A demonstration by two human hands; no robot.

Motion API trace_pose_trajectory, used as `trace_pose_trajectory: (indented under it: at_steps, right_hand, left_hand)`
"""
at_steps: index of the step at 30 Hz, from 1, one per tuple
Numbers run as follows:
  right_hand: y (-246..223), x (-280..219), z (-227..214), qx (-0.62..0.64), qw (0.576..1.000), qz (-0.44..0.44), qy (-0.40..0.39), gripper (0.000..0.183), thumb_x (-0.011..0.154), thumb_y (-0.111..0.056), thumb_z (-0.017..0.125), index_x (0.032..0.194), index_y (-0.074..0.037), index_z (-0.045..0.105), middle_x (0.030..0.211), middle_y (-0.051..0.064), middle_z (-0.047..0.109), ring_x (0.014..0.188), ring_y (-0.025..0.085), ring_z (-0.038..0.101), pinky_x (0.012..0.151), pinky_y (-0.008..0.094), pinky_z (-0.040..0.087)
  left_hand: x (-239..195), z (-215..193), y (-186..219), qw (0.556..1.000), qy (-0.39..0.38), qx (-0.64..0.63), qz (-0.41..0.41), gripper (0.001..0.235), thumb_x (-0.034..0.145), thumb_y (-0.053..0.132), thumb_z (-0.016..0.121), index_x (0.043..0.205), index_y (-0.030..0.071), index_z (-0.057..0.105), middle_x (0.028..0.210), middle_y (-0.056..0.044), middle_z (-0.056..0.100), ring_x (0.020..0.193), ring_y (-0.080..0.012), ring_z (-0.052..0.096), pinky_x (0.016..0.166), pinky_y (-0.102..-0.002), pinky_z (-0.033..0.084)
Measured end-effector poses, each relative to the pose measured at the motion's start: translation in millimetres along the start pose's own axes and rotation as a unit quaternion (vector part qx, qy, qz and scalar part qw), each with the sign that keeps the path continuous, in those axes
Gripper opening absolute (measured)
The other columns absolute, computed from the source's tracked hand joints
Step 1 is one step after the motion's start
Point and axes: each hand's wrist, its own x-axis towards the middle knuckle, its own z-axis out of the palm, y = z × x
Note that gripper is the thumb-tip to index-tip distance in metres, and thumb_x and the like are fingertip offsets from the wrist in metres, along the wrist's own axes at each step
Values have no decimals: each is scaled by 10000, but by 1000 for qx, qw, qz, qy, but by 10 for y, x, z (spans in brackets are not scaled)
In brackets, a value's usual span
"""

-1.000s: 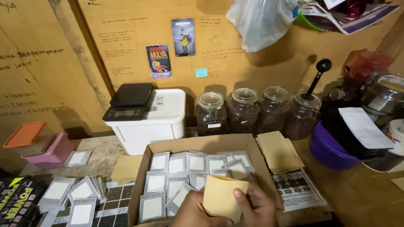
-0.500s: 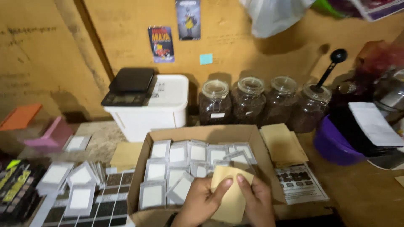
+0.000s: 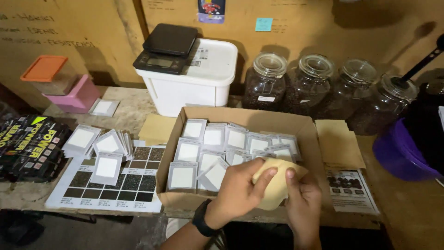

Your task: The person folds paper coffee drip filter envelopes from a box, creasing them by hand and placing them into a stack on a wooden surface.

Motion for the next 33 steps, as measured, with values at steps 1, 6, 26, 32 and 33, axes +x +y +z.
trace_pose_trajectory:
  at_steps: [1, 6, 26, 32, 33]
  right_hand:
    - [-13, -7, -6, 22, 1000, -2, -9, 338, 1009, -290, 616, 951, 27, 717, 813, 94, 720, 706, 145, 651, 552, 296, 513]
    - [-39, -30, 6, 41, 999, 3, -12, 334, 989, -263, 628, 966, 36, 774, 873, 118, 786, 766, 170, 704, 622, 293, 551]
    - [-21, -255, -65, 146, 983, -105, 20, 382, 966, -344, 645, 1191, -47, 730, 1140, 79, 779, 1059, 157, 683, 925, 320, 539]
    - [75, -337, -580, 166, 983, -67, 28, 461, 884, -317, 761, 1212, 8, 748, 1085, 107, 833, 972, 153, 739, 830, 293, 583]
    - [83, -338, -737, 158, 984, -3, 76, 351, 857, -231, 744, 1107, 10, 789, 967, 125, 848, 853, 176, 750, 733, 322, 613]
  left_hand:
    - [12, -34, 65, 975, -45, -179, -128, 286, 1053, 283, 575, 834, 99, 563, 686, 21, 505, 636, -100, 485, 570, -288, 385]
    - [37, -74, -13, 982, -40, -164, -89, 398, 1045, 246, 616, 736, 114, 404, 650, 27, 313, 606, -95, 330, 563, -295, 281]
    - [-155, 263, 88, 995, -8, -6, -100, 333, 909, 343, 678, 684, 129, 559, 527, -2, 421, 416, -78, 296, 372, -284, 280]
    - [-205, 548, 200, 897, 54, -358, -253, 285, 861, 131, 700, 900, -118, 834, 756, -200, 850, 672, -211, 738, 587, -263, 555]
    - [-161, 534, 159, 948, -29, -163, -273, 195, 814, 259, 757, 835, 80, 833, 677, -25, 811, 578, -117, 700, 547, -228, 536]
